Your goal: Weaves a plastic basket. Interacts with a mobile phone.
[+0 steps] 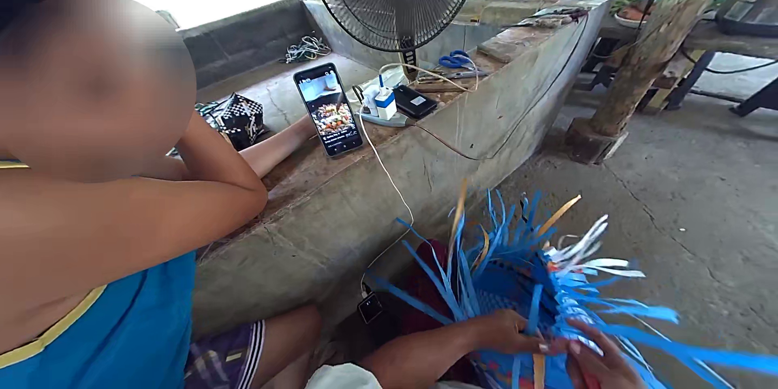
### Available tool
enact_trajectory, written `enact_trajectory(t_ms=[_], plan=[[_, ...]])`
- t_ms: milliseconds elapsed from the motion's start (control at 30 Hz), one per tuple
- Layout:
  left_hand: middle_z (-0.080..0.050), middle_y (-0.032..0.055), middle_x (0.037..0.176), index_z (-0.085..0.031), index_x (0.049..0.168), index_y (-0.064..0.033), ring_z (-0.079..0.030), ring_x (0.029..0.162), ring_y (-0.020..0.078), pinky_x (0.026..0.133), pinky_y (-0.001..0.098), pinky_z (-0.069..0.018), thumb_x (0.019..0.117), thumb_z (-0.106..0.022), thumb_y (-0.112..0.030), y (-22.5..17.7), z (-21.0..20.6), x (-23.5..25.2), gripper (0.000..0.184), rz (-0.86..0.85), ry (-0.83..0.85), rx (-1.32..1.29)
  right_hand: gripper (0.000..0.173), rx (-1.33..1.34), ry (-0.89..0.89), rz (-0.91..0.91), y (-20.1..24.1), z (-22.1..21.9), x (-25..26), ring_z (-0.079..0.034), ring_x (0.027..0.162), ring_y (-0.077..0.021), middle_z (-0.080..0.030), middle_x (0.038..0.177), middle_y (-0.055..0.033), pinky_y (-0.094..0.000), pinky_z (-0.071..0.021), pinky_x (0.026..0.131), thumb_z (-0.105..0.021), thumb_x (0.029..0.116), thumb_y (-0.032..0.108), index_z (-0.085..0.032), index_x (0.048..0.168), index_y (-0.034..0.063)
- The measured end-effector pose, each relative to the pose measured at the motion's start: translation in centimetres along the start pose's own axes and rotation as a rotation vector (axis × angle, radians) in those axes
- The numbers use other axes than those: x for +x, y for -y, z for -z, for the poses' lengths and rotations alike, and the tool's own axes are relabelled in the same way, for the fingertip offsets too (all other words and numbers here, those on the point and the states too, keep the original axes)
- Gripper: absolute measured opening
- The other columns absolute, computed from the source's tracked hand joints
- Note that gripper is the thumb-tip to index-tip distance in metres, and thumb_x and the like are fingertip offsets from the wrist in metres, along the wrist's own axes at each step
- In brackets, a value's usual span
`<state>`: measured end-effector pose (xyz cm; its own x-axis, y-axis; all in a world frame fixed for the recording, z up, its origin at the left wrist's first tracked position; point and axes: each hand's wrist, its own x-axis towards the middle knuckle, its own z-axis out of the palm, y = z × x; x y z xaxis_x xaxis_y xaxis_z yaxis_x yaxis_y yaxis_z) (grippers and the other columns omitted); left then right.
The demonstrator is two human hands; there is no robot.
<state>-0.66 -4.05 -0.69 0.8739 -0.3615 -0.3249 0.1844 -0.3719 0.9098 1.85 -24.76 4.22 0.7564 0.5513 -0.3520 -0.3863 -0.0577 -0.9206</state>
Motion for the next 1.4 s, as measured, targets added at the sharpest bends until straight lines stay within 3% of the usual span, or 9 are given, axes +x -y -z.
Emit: enact_trajectory(t_ms=[133, 267, 467, 600, 767, 933, 1100, 1267, 1400], plan=[[-0.071, 0.0203, 0.081, -0.073, 0.095, 0.0074, -0.071, 0.079, 0.0322, 0.078, 0.051, -0.0551, 0.098, -0.066, -0.018, -0.7, -2.4, -2.6, 0.026, -0.388, 0.05, 0.303, 0.038, 0.127, -0.063, 0.212, 3.2, -2.6, 0.6, -0.066, 0.063, -0.0092, -0.073, 0.093, -0.0017, -0.0263, -0.0578, 0.056, -0.034, 0.1075, 0.013, -0.043, 0.143, 0.0044], [-0.075, 0.0169, 0.089, -0.076, 0.099, 0.0032, -0.073, 0.086, 0.0257, 0.084, 0.0459, -0.0576, 0.0974, -0.066, -0.017, 1.2, -2.6, -4.9, 0.022, -0.327, 0.006, 0.255, 0.031, -0.012, -0.068, 0.362, 4.2, -1.3, 1.3, -0.068, 0.071, -0.0064, -0.07, 0.087, 0.0047, -0.0268, -0.0604, 0.069, -0.034, 0.1082, 0.016, -0.049, 0.132, 0.003], [-0.074, 0.013, 0.097, -0.074, 0.103, 0.0045, -0.069, 0.092, 0.0126, 0.091, 0.0349, -0.0539, 0.1013, -0.059, -0.021, 4.8, 1.1, -2.5, 0.029, -0.072, -0.056, 0.136, 0.023, -0.72, -0.099, 0.047, 1.4, 0.8, 1.5, -0.071, 0.088, -0.0278, -0.073, 0.095, -0.0178, -0.0497, -0.0568, 0.087, -0.06, 0.1026, 0.016, -0.073, 0.106, -0.0031], [-0.074, 0.013, 0.095, -0.075, 0.104, 0.0023, -0.069, 0.09, 0.0167, 0.09, 0.0401, -0.0534, 0.1021, -0.057, -0.025, 5.1, 1.3, -1.2, 0.033, -0.105, -0.016, 0.184, 0.036, -1.041, -0.051, -0.082, 0.3, -1.4, 2.0, -0.067, 0.109, -0.0417, -0.071, 0.109, -0.0247, -0.0592, -0.0497, 0.097, -0.052, 0.1066, 0.024, -0.073, 0.108, -0.0053], [-0.072, 0.0081, 0.085, -0.074, 0.095, 0.0023, -0.064, 0.078, 0.0076, 0.079, 0.0299, -0.0532, 0.1004, -0.061, -0.024, 6.1, 1.4, -1.3, 0.03, -0.238, -0.026, 0.132, 0.062, -1.1, -0.125, -0.189, 0.2, -2.1, 4.2, -0.061, 0.119, -0.045, -0.068, 0.116, -0.0277, -0.0623, -0.0469, 0.098, -0.049, 0.1051, 0.05, -0.072, 0.104, -0.0069], [-0.073, 0.0158, 0.095, -0.072, 0.101, 0.0082, -0.068, 0.089, 0.0152, 0.089, 0.0357, -0.0549, 0.1, -0.062, -0.014, 5.0, 2.2, -2.6, 0.025, -0.045, -0.145, 0.028, 0.035, -0.922, -0.218, 0.051, -2.7, -2.7, 6.4, -0.061, 0.119, -0.0454, -0.064, 0.125, -0.0283, -0.0622, -0.0484, 0.101, -0.066, 0.0985, 0.028, -0.073, 0.109, -0.0049], [-0.07, 0.0263, 0.11, -0.067, 0.118, 0.0087, -0.068, 0.105, 0.0339, 0.099, 0.0516, -0.0504, 0.1048, -0.058, -0.025, 4.3, 3.3, -2.5, 0.037, 0.215, -0.204, 0.035, 0.014, -0.907, -0.176, 0.572, -4.8, -4.4, 6.5, -0.063, 0.107, -0.0532, -0.068, 0.108, -0.0305, -0.0699, -0.0474, 0.093, -0.067, 0.0872, -0.005, -0.076, 0.097, -0.0066], [-0.066, 0.0289, 0.117, -0.068, 0.119, 0.0091, -0.064, 0.112, 0.0387, 0.101, 0.0505, -0.05, 0.0902, -0.074, -0.013, 5.1, 3.1, -3.2, 0.037, -0.125, -0.399, 0.139, 0.02, -0.911, 0.08, 0.633, -4.1, -5.7, 6.8, -0.065, 0.107, -0.0507, -0.073, 0.106, -0.0253, -0.0698, -0.0455, 0.096, -0.062, 0.0913, -0.004, -0.077, 0.103, -0.0012], [-0.068, 0.0245, 0.113, -0.073, 0.117, 0.0016, -0.061, 0.112, 0.0413, 0.102, 0.0568, -0.0454, 0.0815, -0.081, -0.027, 5.4, 3.2, -5.4, 0.046, -0.285, -0.753, 0.284, 0.018, -0.938, 0.119, 0.614, -3.1, -6.1, 7.2, -0.07, 0.101, -0.0463, -0.075, 0.103, -0.023, -0.0708, -0.0456, 0.095, -0.066, 0.0897, -0.002, -0.078, 0.102, -0.0009]])
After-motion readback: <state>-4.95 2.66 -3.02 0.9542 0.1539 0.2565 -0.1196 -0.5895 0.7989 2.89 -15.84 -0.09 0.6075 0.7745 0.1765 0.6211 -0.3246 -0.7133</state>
